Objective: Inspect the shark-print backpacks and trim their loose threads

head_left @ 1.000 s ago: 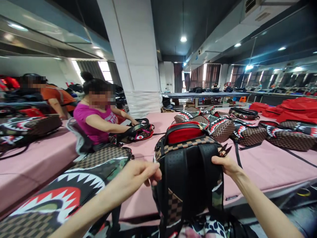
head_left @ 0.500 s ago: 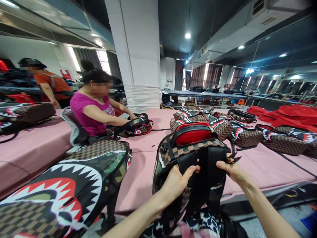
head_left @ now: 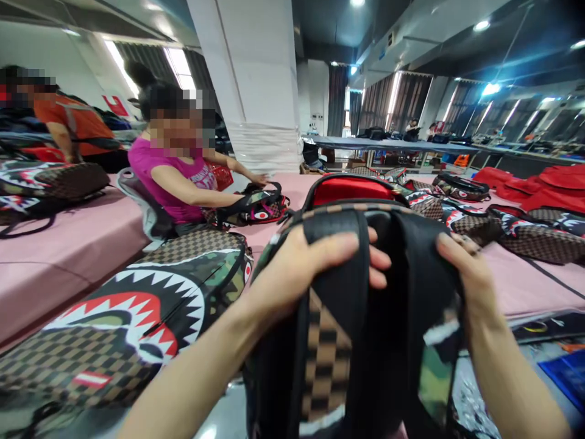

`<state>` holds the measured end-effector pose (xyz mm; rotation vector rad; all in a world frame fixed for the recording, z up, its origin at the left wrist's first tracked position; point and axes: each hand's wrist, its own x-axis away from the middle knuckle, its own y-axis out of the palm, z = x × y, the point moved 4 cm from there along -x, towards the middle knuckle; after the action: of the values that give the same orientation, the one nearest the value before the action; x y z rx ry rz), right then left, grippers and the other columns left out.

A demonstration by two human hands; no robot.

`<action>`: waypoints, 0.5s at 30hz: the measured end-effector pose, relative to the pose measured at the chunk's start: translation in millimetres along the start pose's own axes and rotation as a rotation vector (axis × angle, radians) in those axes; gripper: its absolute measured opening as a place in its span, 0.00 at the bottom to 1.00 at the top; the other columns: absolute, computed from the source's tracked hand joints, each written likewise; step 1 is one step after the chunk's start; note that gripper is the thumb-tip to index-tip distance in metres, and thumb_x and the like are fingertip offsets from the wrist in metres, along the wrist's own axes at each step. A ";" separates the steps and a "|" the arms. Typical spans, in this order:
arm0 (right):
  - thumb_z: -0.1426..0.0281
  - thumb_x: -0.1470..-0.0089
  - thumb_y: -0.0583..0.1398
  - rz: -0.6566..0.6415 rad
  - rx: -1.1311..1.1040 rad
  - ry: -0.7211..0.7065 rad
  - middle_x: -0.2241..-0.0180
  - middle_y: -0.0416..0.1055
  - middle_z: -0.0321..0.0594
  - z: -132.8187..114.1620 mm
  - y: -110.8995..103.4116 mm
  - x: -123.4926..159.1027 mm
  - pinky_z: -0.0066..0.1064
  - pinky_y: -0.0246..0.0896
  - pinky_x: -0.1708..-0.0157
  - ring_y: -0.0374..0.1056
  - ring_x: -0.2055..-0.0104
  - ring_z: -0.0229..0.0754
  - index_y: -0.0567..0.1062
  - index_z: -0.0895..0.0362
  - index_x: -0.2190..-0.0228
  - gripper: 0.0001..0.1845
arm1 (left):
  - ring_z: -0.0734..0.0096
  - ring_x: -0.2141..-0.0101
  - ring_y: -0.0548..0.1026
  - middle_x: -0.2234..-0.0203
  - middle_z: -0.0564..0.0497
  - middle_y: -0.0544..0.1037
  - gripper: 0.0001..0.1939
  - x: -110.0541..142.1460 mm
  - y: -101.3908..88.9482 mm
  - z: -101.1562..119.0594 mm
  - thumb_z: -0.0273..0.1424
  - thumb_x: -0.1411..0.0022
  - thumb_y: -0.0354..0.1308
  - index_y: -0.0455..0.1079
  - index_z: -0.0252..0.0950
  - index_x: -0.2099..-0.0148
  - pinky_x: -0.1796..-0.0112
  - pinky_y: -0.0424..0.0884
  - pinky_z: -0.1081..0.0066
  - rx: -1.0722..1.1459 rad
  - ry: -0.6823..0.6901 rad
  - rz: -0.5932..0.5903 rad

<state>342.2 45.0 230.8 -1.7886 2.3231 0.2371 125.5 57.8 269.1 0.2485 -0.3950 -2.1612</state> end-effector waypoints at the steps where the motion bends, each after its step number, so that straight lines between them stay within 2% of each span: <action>1: 0.56 0.59 0.63 0.021 -0.079 0.060 0.74 0.72 0.39 8.5 13.8 -20.1 0.34 0.65 0.72 0.69 0.74 0.42 0.72 0.55 0.72 0.17 | 0.63 0.68 0.78 0.67 0.43 0.79 0.18 -23.8 -14.8 -3.3 0.36 0.45 0.57 0.70 0.29 0.55 0.65 0.75 0.66 0.047 -0.019 0.035; 3: 0.58 0.61 0.64 -0.017 -0.162 0.195 0.76 0.72 0.37 47.0 41.4 -54.2 0.31 0.64 0.74 0.67 0.76 0.39 0.72 0.56 0.73 0.16 | 0.65 0.68 0.77 0.67 0.39 0.79 0.18 -66.6 -55.1 -33.2 0.36 0.40 0.51 0.69 0.24 0.56 0.65 0.74 0.69 0.152 -0.166 0.109; 5: 0.58 0.61 0.63 -0.057 -0.138 0.345 0.82 0.68 0.34 106.2 58.0 -65.6 0.28 0.59 0.81 0.62 0.82 0.36 0.70 0.57 0.75 0.16 | 0.64 0.70 0.78 0.68 0.39 0.79 0.19 -86.0 -104.2 -83.8 0.36 0.37 0.45 0.68 0.25 0.56 0.70 0.75 0.68 0.222 -0.283 0.234; 6: 0.58 0.61 0.64 -0.087 -0.069 0.402 0.85 0.65 0.32 137.3 60.8 -61.3 0.25 0.53 0.85 0.57 0.85 0.33 0.69 0.57 0.78 0.16 | 0.63 0.72 0.78 0.69 0.39 0.79 0.19 -83.4 -127.2 -114.3 0.36 0.36 0.44 0.68 0.25 0.56 0.71 0.75 0.67 0.233 -0.363 0.296; 8: 0.59 0.65 0.66 -0.127 0.032 0.482 0.89 0.56 0.27 190.9 55.6 -37.7 0.23 0.41 0.88 0.47 0.87 0.28 0.64 0.57 0.83 0.18 | 0.61 0.71 0.78 0.70 0.39 0.79 0.19 -58.9 -159.9 -172.6 0.35 0.36 0.44 0.69 0.25 0.57 0.69 0.75 0.65 0.272 -0.492 0.332; 10: 0.59 0.67 0.67 -0.149 0.068 0.545 0.88 0.56 0.26 225.4 42.4 -6.4 0.23 0.40 0.87 0.48 0.86 0.28 0.64 0.58 0.84 0.19 | 0.61 0.69 0.78 0.71 0.37 0.79 0.19 -22.5 -176.8 -216.0 0.36 0.36 0.44 0.69 0.24 0.59 0.68 0.74 0.65 0.291 -0.562 0.370; 11: 0.58 0.67 0.66 -0.150 0.069 0.571 0.87 0.58 0.27 235.5 35.1 7.9 0.23 0.41 0.85 0.50 0.85 0.28 0.66 0.58 0.83 0.19 | 0.61 0.69 0.78 0.70 0.37 0.79 0.19 -6.0 -180.5 -229.9 0.36 0.36 0.45 0.70 0.24 0.59 0.68 0.74 0.67 0.295 -0.564 0.394; 13: 0.55 0.65 0.65 -0.137 0.087 0.608 0.86 0.58 0.27 246.3 22.7 29.0 0.24 0.42 0.84 0.51 0.84 0.29 0.66 0.58 0.81 0.20 | 0.61 0.68 0.78 0.70 0.37 0.79 0.18 16.6 -181.3 -244.6 0.35 0.37 0.48 0.70 0.24 0.60 0.68 0.74 0.68 0.295 -0.542 0.430; 15: 0.54 0.65 0.65 -0.131 0.106 0.640 0.88 0.52 0.25 252.1 15.5 40.6 0.24 0.37 0.85 0.45 0.86 0.28 0.62 0.56 0.83 0.22 | 0.61 0.69 0.78 0.70 0.37 0.79 0.16 24.2 -176.8 -249.3 0.33 0.38 0.49 0.71 0.24 0.61 0.67 0.74 0.68 0.303 -0.526 0.435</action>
<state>332.2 73.2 -23.3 -2.1828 2.5129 -0.5488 58.1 87.6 -28.6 -0.2331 -0.9825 -1.7064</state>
